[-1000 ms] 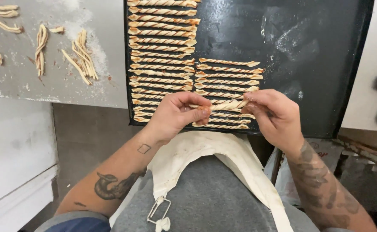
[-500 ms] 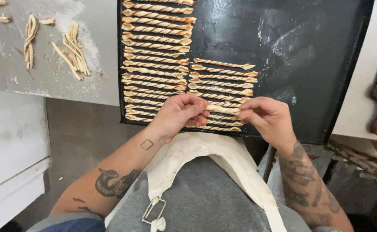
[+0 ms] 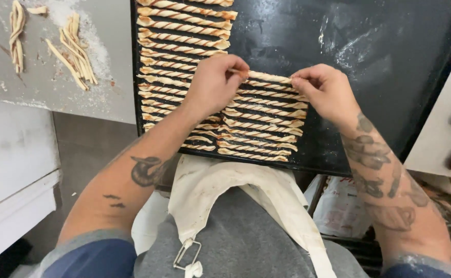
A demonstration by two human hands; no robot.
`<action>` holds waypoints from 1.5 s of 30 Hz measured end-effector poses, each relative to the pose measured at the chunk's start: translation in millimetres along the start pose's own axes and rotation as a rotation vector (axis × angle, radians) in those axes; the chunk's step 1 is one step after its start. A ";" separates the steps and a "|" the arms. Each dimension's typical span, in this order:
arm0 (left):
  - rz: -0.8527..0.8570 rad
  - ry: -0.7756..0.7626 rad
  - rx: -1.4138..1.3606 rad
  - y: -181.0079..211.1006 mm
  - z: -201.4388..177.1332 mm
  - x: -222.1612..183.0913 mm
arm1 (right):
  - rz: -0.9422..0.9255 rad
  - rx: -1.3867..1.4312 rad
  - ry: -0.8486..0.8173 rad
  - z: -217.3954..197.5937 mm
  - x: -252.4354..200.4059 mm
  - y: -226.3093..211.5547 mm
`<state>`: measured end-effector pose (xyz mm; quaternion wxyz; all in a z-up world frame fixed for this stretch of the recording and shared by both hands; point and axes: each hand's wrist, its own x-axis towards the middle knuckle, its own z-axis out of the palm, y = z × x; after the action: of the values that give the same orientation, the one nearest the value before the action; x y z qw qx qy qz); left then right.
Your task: Twisting strips of dough into spiral shapes and arranging them in rows on a baking tray
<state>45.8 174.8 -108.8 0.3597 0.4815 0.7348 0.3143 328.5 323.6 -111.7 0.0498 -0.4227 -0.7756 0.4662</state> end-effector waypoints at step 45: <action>-0.655 0.621 0.377 -182.8 -255.9 -78.3 | 0.219 0.147 0.300 -1.5 -92.5 51.7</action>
<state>-233.1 10.1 -99.7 0.1102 0.1654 0.9643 0.1750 419.7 270.4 -121.1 0.1445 -0.5646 -0.6728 0.4557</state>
